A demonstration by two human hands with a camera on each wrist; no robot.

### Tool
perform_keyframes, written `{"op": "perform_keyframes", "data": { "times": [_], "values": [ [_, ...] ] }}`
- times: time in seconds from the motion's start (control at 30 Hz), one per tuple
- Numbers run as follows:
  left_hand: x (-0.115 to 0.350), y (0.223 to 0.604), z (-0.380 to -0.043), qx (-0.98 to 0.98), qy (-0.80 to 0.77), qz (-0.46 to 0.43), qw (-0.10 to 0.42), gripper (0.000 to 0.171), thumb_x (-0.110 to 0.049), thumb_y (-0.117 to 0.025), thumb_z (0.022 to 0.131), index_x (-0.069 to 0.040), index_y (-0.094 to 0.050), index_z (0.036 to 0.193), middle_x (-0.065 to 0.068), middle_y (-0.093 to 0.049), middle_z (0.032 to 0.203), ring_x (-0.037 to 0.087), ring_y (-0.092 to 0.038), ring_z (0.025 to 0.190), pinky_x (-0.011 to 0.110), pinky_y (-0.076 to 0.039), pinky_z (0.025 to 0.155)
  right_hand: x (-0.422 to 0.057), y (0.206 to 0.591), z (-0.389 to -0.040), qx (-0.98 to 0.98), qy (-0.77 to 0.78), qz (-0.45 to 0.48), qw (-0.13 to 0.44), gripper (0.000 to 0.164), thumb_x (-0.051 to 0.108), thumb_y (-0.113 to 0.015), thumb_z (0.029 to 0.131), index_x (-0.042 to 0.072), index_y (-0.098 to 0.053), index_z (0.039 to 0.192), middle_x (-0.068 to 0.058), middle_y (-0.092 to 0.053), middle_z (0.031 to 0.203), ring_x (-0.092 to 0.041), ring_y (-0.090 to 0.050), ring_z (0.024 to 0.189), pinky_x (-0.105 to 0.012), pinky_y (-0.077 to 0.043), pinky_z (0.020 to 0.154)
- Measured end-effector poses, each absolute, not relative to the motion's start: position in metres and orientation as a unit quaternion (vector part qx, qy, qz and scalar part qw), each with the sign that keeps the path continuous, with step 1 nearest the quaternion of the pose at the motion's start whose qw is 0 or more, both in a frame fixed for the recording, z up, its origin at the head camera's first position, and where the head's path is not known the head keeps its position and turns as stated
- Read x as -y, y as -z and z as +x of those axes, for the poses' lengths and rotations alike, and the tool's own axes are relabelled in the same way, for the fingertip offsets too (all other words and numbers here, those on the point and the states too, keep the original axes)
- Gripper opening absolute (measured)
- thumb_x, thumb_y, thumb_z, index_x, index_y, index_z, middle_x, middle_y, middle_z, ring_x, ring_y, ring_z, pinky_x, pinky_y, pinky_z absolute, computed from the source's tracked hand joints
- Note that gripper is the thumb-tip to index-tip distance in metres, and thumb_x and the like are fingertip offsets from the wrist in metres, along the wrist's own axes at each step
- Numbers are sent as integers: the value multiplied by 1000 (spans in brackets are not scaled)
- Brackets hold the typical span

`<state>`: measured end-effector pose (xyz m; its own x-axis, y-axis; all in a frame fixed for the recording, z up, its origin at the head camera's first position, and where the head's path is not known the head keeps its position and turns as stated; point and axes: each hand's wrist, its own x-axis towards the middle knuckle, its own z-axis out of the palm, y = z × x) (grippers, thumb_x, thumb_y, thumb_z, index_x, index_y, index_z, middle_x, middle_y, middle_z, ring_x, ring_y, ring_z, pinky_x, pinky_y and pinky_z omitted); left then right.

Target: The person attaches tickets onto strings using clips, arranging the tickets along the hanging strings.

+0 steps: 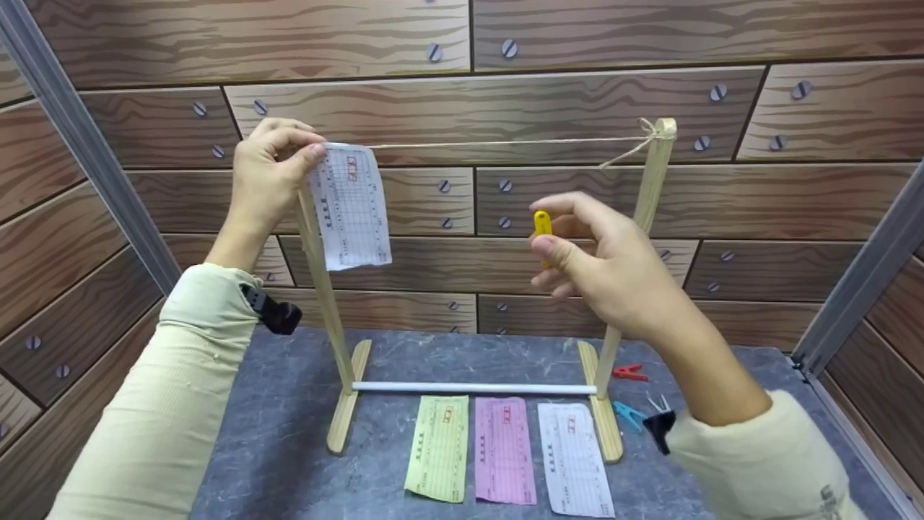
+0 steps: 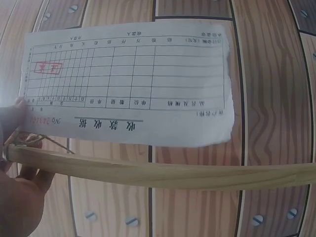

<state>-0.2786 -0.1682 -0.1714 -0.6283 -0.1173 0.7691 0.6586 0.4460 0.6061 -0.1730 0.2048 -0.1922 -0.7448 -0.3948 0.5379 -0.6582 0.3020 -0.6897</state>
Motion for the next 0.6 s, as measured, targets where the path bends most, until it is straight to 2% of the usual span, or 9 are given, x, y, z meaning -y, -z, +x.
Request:
{"op": "perform_keyframes", "data": {
  "times": [0.17,0.37,0.6],
  "values": [
    [167,170,-278,772,467,-181,391,5,1,-73,89,4,-76,92,8,-63,103,16,-58,96,22,-46,85,-187,173,-179,807,-454,339,162,33,-1,-59,99,1,-57,133,-9,-72,106,-25,-73,75,-34,-59,61],
    [167,169,-278,785,452,-185,382,6,1,-70,92,4,-75,93,8,-61,104,16,-57,97,22,-45,86,-156,147,-193,784,-481,349,179,29,5,-64,98,0,-57,126,-15,-72,105,-26,-73,75,-35,-59,61],
    [170,169,-275,801,439,-181,365,5,3,-66,93,4,-71,92,8,-56,107,17,-56,98,22,-44,88,-107,127,-211,739,-551,349,168,27,10,-63,99,1,-54,123,-15,-73,107,-26,-73,70,-34,-59,59]
  ]
}}
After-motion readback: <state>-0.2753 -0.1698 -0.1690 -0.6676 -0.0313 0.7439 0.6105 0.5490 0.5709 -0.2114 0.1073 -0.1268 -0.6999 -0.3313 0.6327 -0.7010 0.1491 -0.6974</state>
